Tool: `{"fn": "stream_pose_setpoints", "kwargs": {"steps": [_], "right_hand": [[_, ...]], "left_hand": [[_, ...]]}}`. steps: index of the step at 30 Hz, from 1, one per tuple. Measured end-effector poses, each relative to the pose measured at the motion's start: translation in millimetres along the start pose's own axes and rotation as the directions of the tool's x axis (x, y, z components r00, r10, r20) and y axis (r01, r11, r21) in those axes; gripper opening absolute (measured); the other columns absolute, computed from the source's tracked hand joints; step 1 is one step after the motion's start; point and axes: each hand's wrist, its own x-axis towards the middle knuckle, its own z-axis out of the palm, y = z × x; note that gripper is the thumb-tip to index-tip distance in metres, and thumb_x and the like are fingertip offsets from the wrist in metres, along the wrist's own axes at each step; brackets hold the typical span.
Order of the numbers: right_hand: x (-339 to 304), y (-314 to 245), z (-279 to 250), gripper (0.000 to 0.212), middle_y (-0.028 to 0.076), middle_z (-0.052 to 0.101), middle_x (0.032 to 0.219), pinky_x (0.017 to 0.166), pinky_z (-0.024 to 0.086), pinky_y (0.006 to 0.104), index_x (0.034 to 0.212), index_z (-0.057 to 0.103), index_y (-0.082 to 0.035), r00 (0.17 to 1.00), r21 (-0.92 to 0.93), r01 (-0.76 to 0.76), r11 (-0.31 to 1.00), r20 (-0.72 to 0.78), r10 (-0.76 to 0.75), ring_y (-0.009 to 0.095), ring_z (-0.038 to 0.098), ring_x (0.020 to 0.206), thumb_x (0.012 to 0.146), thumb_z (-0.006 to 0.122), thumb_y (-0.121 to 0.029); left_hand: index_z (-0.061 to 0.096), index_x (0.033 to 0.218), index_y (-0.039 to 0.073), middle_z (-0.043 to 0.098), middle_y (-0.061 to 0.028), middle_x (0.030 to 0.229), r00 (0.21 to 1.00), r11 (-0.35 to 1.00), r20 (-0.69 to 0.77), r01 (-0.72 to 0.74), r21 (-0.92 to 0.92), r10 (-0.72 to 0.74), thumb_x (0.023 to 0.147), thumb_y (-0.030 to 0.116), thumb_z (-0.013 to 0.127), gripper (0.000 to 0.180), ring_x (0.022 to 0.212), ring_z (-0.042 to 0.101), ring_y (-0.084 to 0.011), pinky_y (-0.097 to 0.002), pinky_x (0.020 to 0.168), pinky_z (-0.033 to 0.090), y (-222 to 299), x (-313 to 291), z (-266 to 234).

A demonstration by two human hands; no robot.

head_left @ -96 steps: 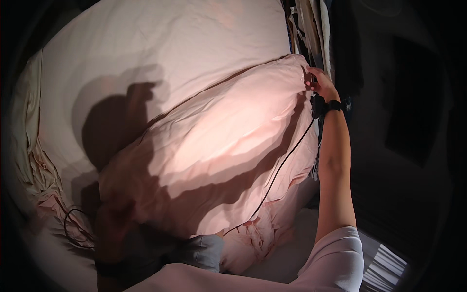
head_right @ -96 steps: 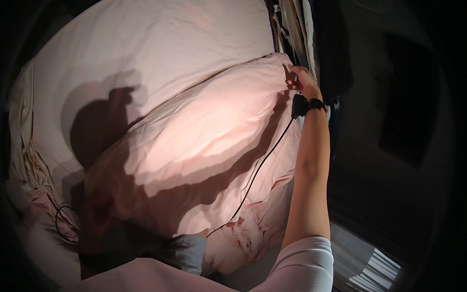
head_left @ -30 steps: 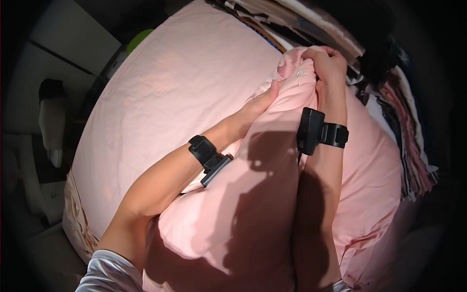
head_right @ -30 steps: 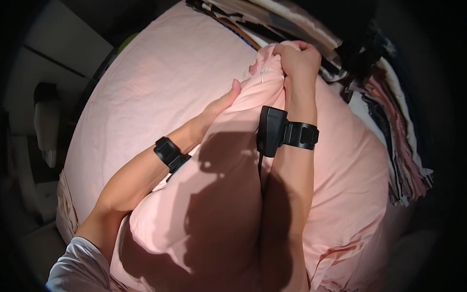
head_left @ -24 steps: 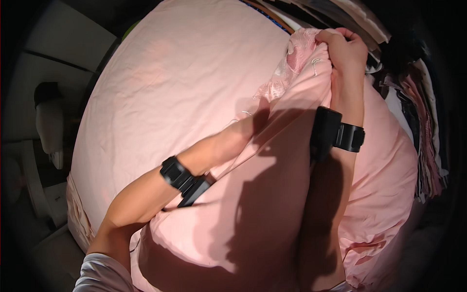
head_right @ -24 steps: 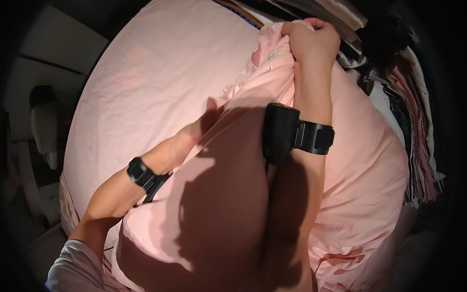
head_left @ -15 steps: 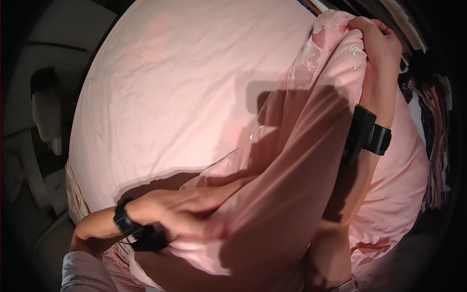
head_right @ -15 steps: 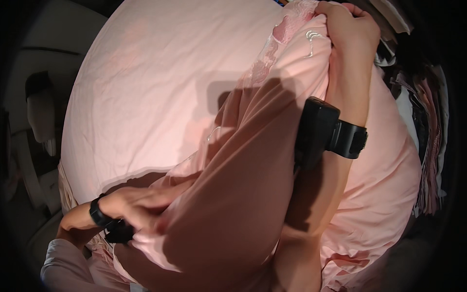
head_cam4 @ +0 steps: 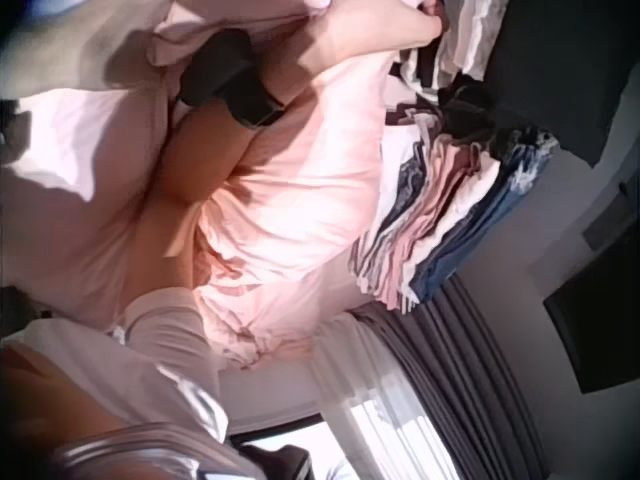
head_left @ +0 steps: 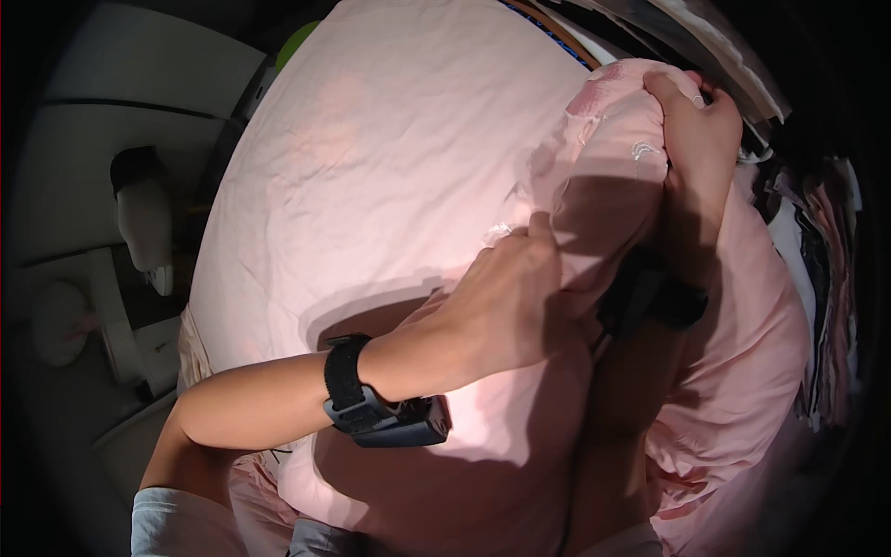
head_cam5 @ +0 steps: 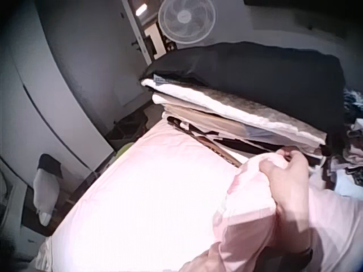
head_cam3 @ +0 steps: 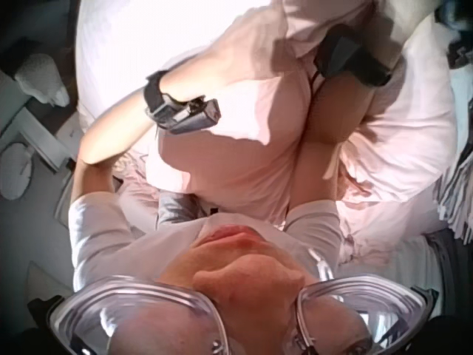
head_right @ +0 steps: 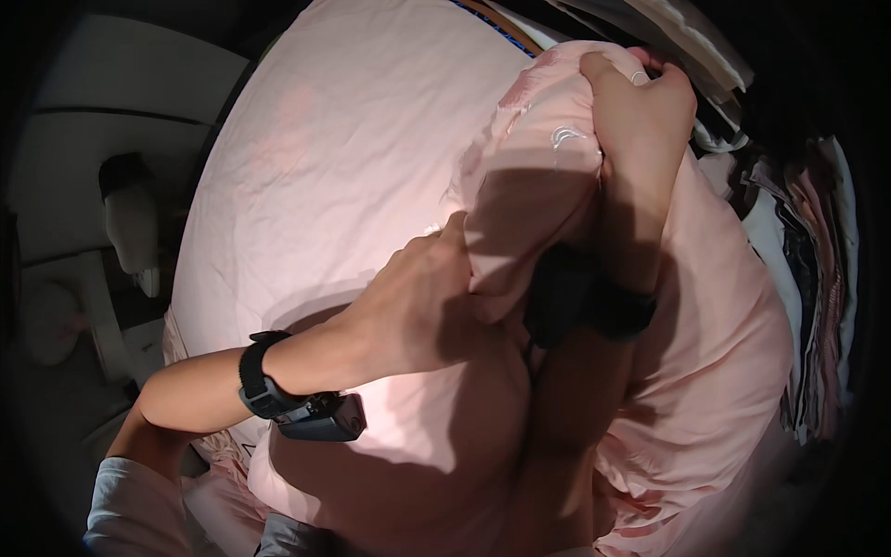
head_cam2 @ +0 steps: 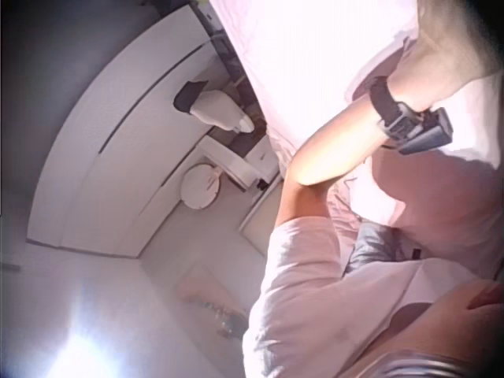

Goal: The person folds and adjusts a large pink duvet and two pink pillows on a bed, smoothing the surfaces by hand and arranging them next to a stack of folded laundry.

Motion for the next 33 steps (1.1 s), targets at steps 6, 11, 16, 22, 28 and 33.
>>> {"fn": "stream_pose_setpoints", "kwargs": {"steps": [6,11,16,22,28,33], "right_hand": [[-6.8,-1.5,-3.7,0.047,0.013,0.067,0.094,0.076,0.051,0.0276,0.109,0.062,0.002,0.993,-0.139,0.094,0.986,0.084,-0.082,0.018,0.063,0.08,0.074,0.081,-0.024],[-1.3,-22.3,-38.4,0.049,0.012,0.068,0.09,0.063,0.05,0.0252,0.116,0.058,-0.001,0.954,-0.019,-0.159,0.987,0.254,0.159,0.014,0.062,0.068,0.079,0.078,-0.026],[-10.3,-24.9,-51.7,0.042,0.007,0.066,0.078,0.044,0.041,0.0214,0.123,0.053,-0.004,0.807,0.333,-0.454,0.826,0.548,0.222,0.01,0.054,0.048,0.087,0.071,-0.015],[-4.4,-12.6,-56.9,0.031,0.01,0.064,0.073,0.046,0.045,0.0268,0.115,0.054,-0.001,0.824,0.362,-0.357,0.861,0.556,0.108,0.013,0.054,0.048,0.089,0.068,-0.01],[-8.0,-17.2,-43.2,0.04,0.004,0.061,0.069,0.039,0.034,0.0256,0.118,0.057,-0.005,0.872,0.299,-0.294,0.908,0.472,0.127,0.009,0.045,0.044,0.083,0.075,-0.01],[-5.2,-14.1,-41.1,0.033,0.003,0.059,0.065,0.039,0.035,0.0249,0.112,0.061,-0.005,0.912,0.277,-0.23,0.933,0.396,0.108,0.008,0.045,0.043,0.083,0.075,-0.01]], "left_hand": [[0.057,0.112,-0.008,0.068,-0.0229,0.087,0.779,0.743,0.254,0.625,-0.241,-0.573,0.073,0.014,0.077,0.049,0.077,0.068,-0.0324,-0.0397,0.077,0.054,6.1,2.4,11.5],[0.05,0.12,-0.009,0.067,-0.0224,0.087,0.905,0.903,0.035,0.426,-0.054,-0.425,0.069,0.009,0.076,0.06,0.08,0.069,-0.033,-0.0389,0.078,0.053,32.7,53.2,-3.8],[0.05,0.117,-0.01,0.067,-0.0236,0.089,0.769,0.768,0.01,0.639,-0.048,-0.639,0.068,0.007,0.073,0.057,0.085,0.069,-0.0381,-0.042,0.078,0.053,7.6,73.5,23.8],[0.045,0.11,-0.019,0.06,-0.0386,0.095,0.823,0.821,0.058,0.568,-0.052,-0.566,0.067,0.005,0.067,0.054,0.087,0.062,-0.0534,-0.0497,0.08,0.053,16.4,99.6,18.0],[0.045,0.111,-0.016,0.064,-0.031,0.079,0.836,0.835,-0.082,0.547,0.048,-0.543,0.07,0.008,0.072,0.054,0.079,0.065,-0.048,-0.0454,0.073,0.053,7.6,132.9,31.7],[0.046,0.114,-0.016,0.06,-0.0348,0.095,0.841,0.835,-0.002,0.537,-0.116,-0.541,0.072,0.011,0.071,0.056,0.085,0.065,-0.046,-0.0484,0.076,0.052,16.4,123.6,15.9]]}}
